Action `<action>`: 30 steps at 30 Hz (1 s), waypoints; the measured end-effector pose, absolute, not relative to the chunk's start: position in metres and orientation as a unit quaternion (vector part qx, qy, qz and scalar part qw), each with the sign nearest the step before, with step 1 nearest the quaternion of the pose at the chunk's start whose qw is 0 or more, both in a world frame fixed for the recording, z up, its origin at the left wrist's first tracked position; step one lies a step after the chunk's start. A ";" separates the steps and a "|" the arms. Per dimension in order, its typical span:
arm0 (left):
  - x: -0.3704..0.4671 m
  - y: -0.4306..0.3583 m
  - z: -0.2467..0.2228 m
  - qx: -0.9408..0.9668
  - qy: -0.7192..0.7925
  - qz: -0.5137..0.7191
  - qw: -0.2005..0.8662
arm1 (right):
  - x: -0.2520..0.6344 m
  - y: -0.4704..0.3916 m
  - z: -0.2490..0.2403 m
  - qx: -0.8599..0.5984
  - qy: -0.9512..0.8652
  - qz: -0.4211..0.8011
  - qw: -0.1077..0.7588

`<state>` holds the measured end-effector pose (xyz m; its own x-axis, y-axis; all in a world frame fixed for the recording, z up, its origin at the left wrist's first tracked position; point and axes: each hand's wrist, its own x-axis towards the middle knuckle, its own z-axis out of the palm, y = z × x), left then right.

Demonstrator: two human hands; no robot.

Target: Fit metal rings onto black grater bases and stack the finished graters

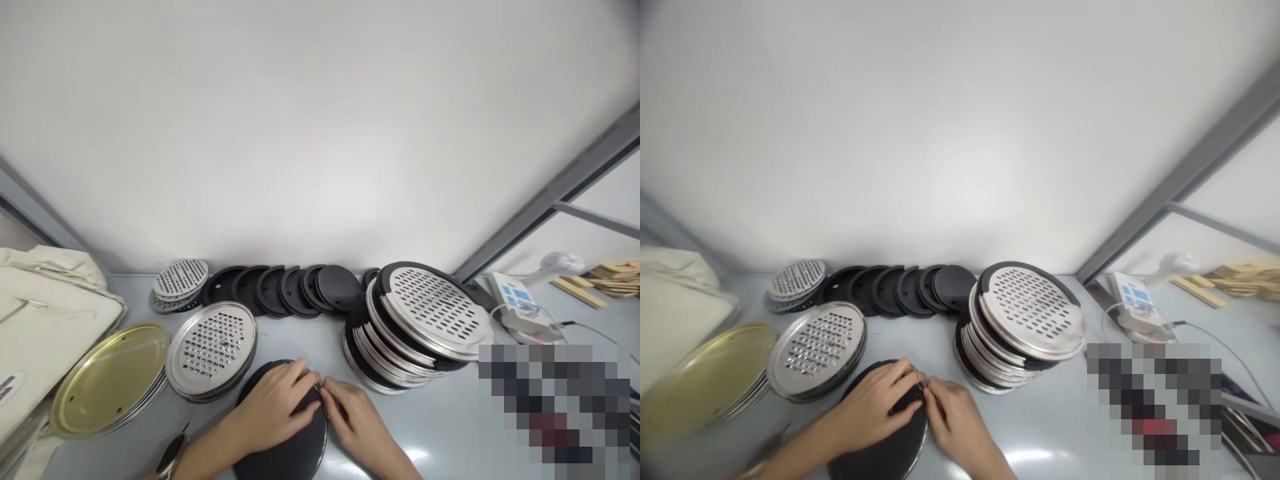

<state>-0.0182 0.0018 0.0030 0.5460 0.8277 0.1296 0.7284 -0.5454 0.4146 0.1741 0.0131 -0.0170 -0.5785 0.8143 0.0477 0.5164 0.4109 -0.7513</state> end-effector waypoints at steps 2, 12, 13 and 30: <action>-0.019 0.001 0.004 0.865 0.450 0.154 0.158 | 0.175 0.012 -0.015 -0.405 -0.815 0.357 0.212; -0.018 0.001 0.006 0.882 0.426 0.151 0.136 | 0.176 0.009 -0.012 -0.409 -0.812 0.350 0.228; -0.018 0.001 0.006 0.883 0.424 0.153 0.134 | 0.175 0.009 -0.011 -0.407 -0.812 0.349 0.230; -0.021 0.000 0.013 0.881 0.383 0.222 0.167 | 0.176 0.008 -0.012 -0.419 -0.817 0.332 0.215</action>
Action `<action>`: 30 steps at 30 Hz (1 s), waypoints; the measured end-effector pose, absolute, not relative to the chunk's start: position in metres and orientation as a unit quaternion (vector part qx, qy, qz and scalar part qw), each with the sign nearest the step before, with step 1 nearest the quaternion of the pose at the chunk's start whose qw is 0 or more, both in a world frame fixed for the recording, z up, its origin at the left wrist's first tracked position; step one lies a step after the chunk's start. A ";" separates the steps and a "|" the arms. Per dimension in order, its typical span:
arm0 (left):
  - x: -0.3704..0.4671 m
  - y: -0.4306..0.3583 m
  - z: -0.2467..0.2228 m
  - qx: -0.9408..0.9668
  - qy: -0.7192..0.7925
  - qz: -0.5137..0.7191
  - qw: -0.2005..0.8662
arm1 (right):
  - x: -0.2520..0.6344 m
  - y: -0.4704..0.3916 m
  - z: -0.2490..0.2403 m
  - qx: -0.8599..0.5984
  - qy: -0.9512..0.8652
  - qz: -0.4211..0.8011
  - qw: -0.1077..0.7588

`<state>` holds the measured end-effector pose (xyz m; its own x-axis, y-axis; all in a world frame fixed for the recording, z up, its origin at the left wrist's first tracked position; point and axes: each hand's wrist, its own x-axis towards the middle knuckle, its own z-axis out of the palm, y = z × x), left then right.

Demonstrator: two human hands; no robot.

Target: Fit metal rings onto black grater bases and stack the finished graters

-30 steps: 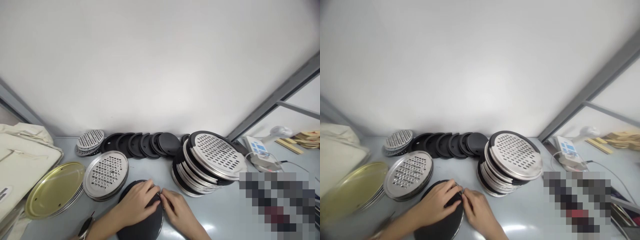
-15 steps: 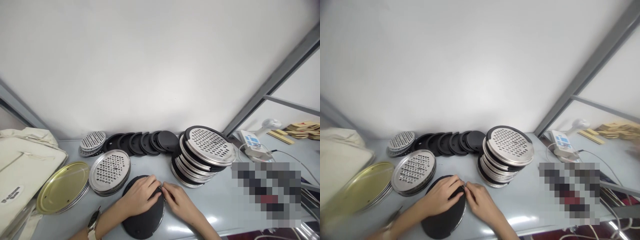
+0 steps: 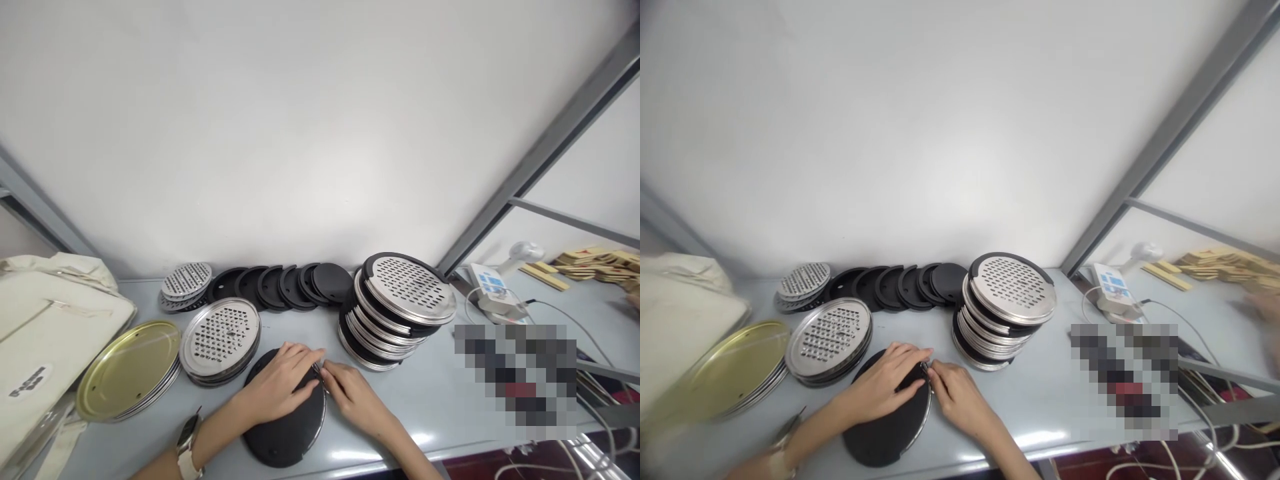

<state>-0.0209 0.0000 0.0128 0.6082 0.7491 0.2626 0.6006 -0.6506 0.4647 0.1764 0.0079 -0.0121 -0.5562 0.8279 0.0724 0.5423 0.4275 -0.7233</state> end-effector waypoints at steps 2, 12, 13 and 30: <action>-0.021 0.000 0.013 0.882 0.382 0.217 0.169 | 0.176 0.008 -0.013 -0.415 -0.817 0.335 0.220; -0.021 0.002 0.009 0.861 0.393 0.239 0.217 | 0.176 0.008 -0.011 -0.414 -0.815 0.331 0.235; -0.022 0.002 0.008 0.857 0.396 0.242 0.222 | 0.176 0.008 -0.011 -0.414 -0.815 0.330 0.235; -0.021 0.002 0.014 0.854 0.404 0.235 0.230 | 0.176 0.008 -0.011 -0.405 -0.820 0.334 0.228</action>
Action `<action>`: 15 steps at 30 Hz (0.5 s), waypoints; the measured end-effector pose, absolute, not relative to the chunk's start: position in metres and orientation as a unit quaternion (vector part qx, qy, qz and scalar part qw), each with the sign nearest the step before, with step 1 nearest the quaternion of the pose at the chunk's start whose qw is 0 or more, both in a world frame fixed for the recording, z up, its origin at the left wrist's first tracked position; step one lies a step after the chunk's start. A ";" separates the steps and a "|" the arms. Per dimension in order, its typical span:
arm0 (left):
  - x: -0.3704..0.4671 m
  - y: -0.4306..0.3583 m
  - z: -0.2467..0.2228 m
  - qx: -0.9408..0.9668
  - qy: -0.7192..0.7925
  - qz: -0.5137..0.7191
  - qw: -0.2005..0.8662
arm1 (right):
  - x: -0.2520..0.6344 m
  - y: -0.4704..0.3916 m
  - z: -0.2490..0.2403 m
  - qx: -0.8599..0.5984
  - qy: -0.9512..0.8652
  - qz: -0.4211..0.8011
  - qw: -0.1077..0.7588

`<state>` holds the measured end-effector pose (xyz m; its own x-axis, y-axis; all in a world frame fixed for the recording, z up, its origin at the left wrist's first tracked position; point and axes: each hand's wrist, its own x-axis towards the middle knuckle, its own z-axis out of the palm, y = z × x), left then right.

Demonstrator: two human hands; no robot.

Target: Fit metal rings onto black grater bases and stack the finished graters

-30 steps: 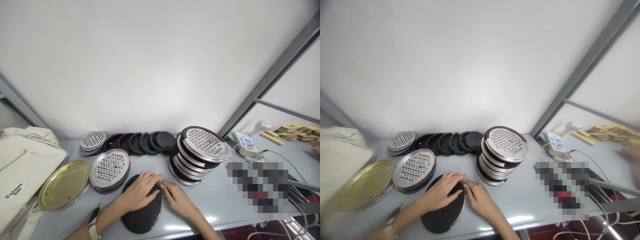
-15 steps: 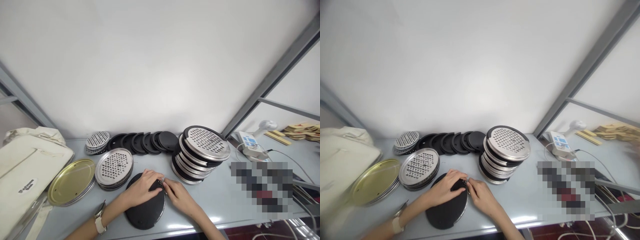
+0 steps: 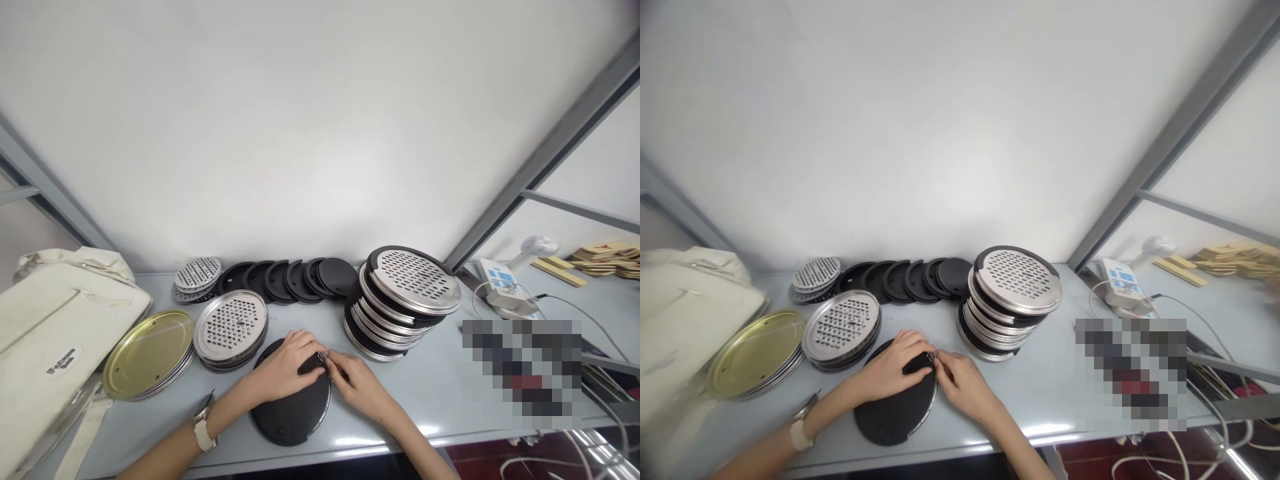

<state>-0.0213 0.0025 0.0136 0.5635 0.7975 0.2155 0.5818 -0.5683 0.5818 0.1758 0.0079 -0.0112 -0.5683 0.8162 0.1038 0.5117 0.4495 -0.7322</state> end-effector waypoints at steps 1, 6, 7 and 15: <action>-0.022 0.003 0.013 0.855 0.403 0.233 0.226 | 0.176 0.008 -0.012 -0.405 -0.821 0.332 0.225; -0.023 0.004 0.008 0.862 0.393 0.237 0.213 | 0.176 0.008 -0.012 -0.402 -0.826 0.331 0.218; -0.023 0.005 0.008 0.863 0.391 0.238 0.212 | 0.176 0.008 -0.012 -0.401 -0.826 0.331 0.217; -0.022 0.004 0.010 0.868 0.388 0.233 0.207 | 0.174 0.007 -0.013 -0.411 -0.831 0.310 0.212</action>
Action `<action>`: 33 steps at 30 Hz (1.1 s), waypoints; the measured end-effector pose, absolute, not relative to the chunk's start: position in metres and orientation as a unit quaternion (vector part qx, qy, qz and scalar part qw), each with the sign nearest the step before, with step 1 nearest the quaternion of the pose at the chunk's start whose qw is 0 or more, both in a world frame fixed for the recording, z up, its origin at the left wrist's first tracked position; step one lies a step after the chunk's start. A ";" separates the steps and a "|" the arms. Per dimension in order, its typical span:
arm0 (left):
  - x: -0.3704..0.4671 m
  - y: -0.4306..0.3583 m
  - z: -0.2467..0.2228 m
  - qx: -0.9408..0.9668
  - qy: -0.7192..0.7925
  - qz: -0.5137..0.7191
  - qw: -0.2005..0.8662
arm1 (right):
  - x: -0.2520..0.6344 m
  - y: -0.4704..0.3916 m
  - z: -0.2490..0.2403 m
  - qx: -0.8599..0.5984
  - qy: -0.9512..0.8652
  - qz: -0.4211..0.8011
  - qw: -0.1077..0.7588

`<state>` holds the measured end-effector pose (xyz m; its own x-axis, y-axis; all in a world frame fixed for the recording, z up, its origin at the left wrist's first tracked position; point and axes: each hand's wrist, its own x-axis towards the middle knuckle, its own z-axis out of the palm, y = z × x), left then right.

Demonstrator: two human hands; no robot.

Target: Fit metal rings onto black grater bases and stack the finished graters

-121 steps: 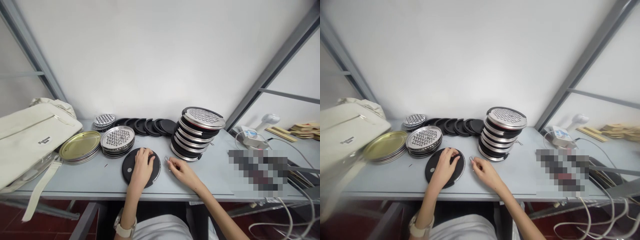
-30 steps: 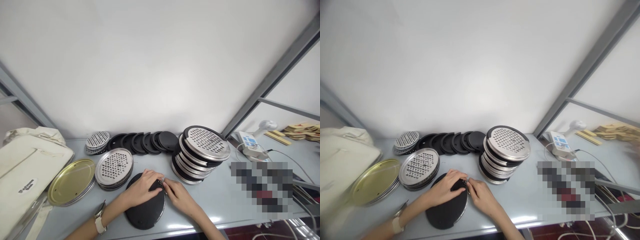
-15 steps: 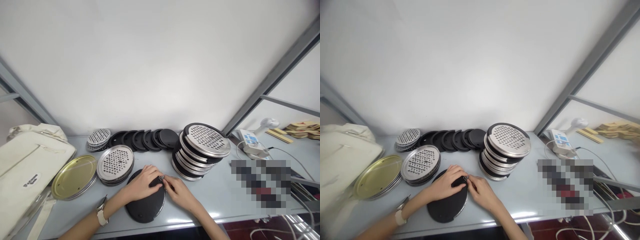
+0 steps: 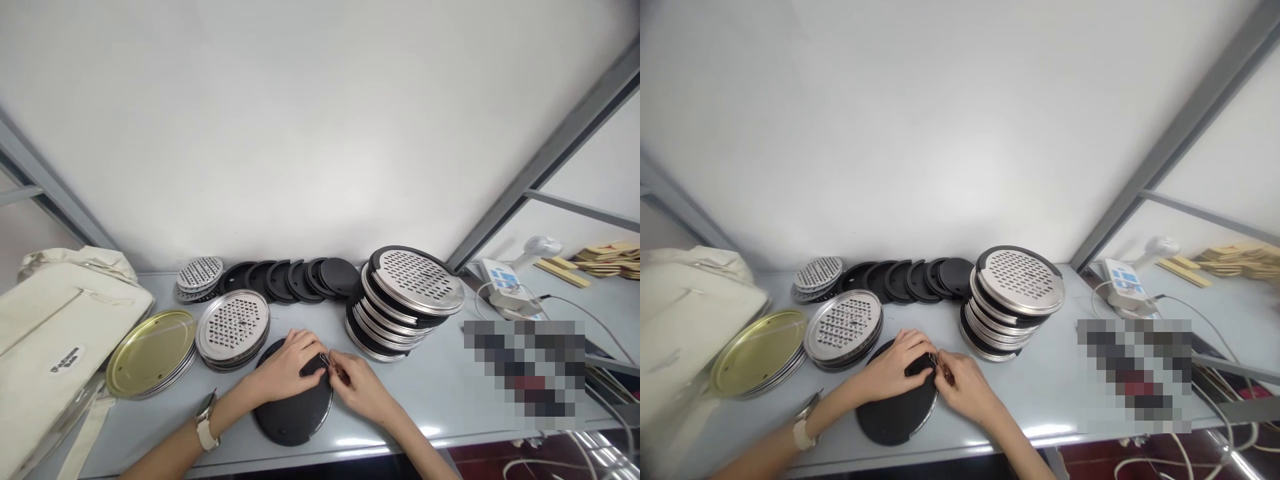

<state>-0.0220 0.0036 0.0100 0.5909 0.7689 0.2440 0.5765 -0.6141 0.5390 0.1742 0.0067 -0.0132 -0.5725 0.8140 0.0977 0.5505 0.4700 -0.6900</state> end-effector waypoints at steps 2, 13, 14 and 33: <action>-0.021 0.003 0.011 0.870 0.388 0.230 0.198 | 0.174 0.007 -0.014 -0.412 -0.832 0.304 0.212; -0.021 0.004 0.013 0.878 0.392 0.211 0.176 | 0.175 0.007 -0.017 -0.409 -0.833 0.306 0.214; -0.021 0.004 0.013 0.879 0.392 0.210 0.175 | 0.175 0.007 -0.017 -0.410 -0.832 0.306 0.213; -0.009 0.007 0.007 0.840 0.455 0.224 0.190 | 0.173 0.009 -0.020 -0.440 -0.825 0.285 0.211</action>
